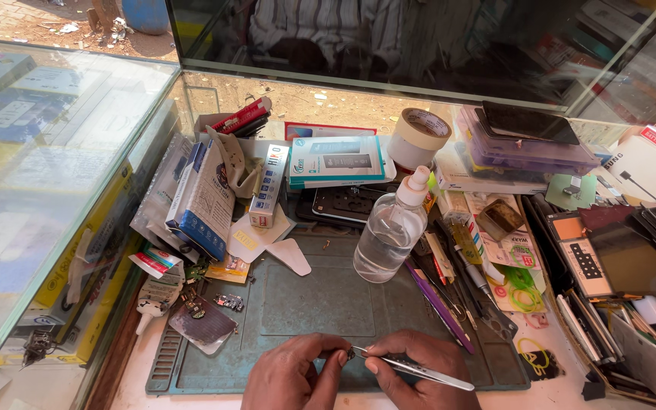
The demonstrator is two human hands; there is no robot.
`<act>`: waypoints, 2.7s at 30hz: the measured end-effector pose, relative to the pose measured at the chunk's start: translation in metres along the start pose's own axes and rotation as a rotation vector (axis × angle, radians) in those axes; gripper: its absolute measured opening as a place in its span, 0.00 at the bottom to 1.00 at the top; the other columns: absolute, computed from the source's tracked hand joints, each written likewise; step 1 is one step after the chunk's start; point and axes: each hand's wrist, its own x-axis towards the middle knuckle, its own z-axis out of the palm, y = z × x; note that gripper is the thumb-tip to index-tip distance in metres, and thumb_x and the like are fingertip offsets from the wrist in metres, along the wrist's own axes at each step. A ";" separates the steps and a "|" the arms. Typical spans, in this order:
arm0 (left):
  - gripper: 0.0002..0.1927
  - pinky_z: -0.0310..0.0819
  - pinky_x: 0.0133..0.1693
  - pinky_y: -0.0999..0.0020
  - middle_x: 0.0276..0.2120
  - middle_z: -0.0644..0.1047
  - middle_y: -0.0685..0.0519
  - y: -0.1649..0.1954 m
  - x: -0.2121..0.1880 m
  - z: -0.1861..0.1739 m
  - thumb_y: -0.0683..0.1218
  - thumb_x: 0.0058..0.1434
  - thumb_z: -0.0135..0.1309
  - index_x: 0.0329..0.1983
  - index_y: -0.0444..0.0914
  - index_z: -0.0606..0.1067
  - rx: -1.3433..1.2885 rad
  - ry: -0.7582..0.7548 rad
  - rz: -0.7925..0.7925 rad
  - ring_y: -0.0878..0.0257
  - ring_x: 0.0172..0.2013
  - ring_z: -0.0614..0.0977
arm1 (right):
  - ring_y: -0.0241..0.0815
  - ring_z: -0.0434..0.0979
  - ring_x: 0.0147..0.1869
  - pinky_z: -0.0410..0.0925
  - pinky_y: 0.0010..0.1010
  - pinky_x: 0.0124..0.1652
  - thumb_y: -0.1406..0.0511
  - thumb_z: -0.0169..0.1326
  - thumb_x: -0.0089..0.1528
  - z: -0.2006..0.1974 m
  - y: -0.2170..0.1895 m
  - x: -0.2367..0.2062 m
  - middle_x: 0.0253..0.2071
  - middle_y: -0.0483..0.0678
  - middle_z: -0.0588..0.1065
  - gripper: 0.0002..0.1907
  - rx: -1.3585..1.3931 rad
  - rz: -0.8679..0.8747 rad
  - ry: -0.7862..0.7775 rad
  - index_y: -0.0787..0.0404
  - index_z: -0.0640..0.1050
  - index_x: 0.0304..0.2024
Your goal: The person uses tweezers to manipulate a small electronic component on a cluttered workbench. They repeatedly adjust and reposition the component while holding it with their left hand.
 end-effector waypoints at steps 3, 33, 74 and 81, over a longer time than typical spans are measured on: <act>0.13 0.76 0.23 0.67 0.31 0.86 0.55 0.002 0.000 -0.001 0.50 0.55 0.66 0.43 0.46 0.85 0.008 -0.034 -0.060 0.64 0.17 0.83 | 0.37 0.88 0.35 0.77 0.29 0.34 0.64 0.67 0.57 -0.001 0.000 -0.001 0.31 0.48 0.86 0.09 0.002 -0.023 0.006 0.61 0.84 0.37; 0.21 0.75 0.23 0.71 0.36 0.88 0.56 -0.005 0.002 -0.005 0.45 0.48 0.68 0.48 0.47 0.84 -0.060 -0.107 -0.035 0.68 0.16 0.83 | 0.41 0.87 0.43 0.80 0.32 0.39 0.65 0.68 0.57 0.003 0.003 -0.001 0.37 0.49 0.86 0.11 -0.021 -0.068 -0.026 0.60 0.83 0.41; 0.16 0.77 0.24 0.69 0.34 0.87 0.56 -0.022 0.005 0.008 0.45 0.50 0.68 0.44 0.48 0.85 -0.009 0.005 0.041 0.67 0.18 0.84 | 0.39 0.87 0.35 0.79 0.29 0.32 0.60 0.67 0.58 0.005 0.018 0.000 0.34 0.49 0.86 0.13 0.003 -0.153 -0.014 0.61 0.84 0.40; 0.15 0.79 0.26 0.69 0.34 0.86 0.56 -0.025 0.005 0.011 0.46 0.51 0.68 0.44 0.48 0.85 0.037 0.018 0.013 0.66 0.20 0.85 | 0.41 0.87 0.38 0.79 0.30 0.34 0.62 0.68 0.58 0.005 0.016 -0.001 0.34 0.51 0.85 0.12 0.005 -0.231 -0.013 0.61 0.83 0.40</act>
